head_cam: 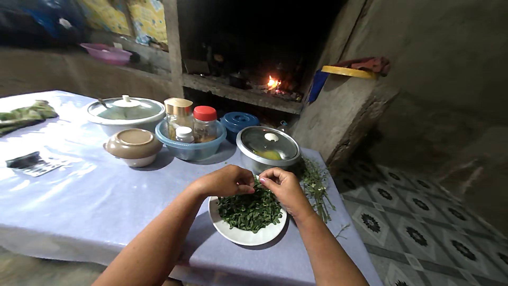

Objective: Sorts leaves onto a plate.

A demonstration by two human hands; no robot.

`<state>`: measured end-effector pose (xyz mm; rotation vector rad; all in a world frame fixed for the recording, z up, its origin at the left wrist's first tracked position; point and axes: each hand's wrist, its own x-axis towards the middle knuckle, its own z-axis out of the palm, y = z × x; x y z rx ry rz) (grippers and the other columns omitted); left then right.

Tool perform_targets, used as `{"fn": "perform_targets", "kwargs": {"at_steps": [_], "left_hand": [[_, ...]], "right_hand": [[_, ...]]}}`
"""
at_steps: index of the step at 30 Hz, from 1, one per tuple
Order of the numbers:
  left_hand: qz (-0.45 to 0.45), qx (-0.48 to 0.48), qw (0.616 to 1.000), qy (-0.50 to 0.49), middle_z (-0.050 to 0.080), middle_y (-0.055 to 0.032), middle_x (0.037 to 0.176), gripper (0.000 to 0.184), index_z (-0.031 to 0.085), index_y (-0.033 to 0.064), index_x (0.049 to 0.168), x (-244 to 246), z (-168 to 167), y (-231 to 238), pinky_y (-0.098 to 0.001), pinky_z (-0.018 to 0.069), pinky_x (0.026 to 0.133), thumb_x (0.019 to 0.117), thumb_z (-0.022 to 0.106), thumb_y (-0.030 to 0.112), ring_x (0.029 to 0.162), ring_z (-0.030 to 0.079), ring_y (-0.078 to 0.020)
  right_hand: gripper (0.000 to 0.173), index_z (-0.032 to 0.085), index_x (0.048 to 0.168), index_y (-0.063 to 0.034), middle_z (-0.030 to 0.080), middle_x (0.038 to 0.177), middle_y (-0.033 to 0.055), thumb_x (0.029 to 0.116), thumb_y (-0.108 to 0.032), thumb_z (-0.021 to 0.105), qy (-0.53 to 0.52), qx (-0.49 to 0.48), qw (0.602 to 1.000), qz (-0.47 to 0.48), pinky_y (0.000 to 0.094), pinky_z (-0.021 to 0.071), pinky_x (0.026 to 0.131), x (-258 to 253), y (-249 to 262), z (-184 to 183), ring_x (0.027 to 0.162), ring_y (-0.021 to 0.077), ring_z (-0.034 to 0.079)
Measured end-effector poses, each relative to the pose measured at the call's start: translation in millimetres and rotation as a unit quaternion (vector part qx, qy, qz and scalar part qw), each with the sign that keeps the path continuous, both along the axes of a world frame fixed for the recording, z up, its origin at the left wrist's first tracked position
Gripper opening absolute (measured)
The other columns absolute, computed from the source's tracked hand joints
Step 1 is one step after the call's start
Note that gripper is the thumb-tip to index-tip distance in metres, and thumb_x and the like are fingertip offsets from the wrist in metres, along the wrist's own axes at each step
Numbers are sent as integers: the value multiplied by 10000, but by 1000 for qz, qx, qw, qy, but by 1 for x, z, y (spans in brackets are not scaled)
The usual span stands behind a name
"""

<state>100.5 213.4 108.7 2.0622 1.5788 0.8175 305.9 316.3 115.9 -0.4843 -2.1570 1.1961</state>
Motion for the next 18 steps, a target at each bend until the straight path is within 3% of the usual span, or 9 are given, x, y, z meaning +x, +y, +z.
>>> {"fn": "perform_targets", "kwargs": {"at_steps": [5, 9, 12, 15, 18], "left_hand": [[37, 21, 999, -8, 672, -9, 837, 211, 690, 73, 999, 3, 3, -2, -280, 533, 679, 1027, 628, 273, 720, 621, -62], [41, 35, 998, -20, 686, 11, 851, 192, 701, 85, 1001, -1, 4, -4, -254, 534, 692, 1018, 644, 268, 734, 628, -40], [46, 36, 998, -8, 679, 7, 839, 208, 697, 83, 990, -1, 3, -4, -265, 535, 701, 1015, 648, 283, 733, 625, -45], [44, 36, 998, 7, 682, -19, 837, 206, 705, 64, 1004, 1, 2, -2, -303, 540, 708, 1012, 649, 262, 730, 625, -73], [43, 30, 998, 23, 660, -26, 809, 198, 699, 60, 991, 2, 3, -2, -313, 522, 669, 1007, 652, 251, 698, 601, -87]], "right_hand": [[104, 706, 1007, 28, 713, 965, 104, 973, -62, 667, 0, -7, 1000, -4, 281, 609, 783, -1, -1, 1, 818, 135, 700], [241, 666, 1174, 10, 703, 1078, 120, 1044, -175, 583, -38, 4, 999, -3, 308, 597, 852, -3, -1, 1, 942, 157, 706], [340, 645, 1249, 9, 706, 1116, 115, 1021, -243, 638, -42, 25, 999, 12, 301, 581, 895, -6, -4, -3, 983, 137, 696], [368, 655, 1216, 5, 711, 1080, 102, 950, -237, 735, -33, 69, 997, 11, 274, 590, 845, -10, -6, -10, 930, 117, 698], [270, 690, 1129, -4, 722, 1043, 88, 935, -188, 732, -15, 141, 990, 12, 272, 591, 848, -12, -6, -18, 916, 115, 701]]}}
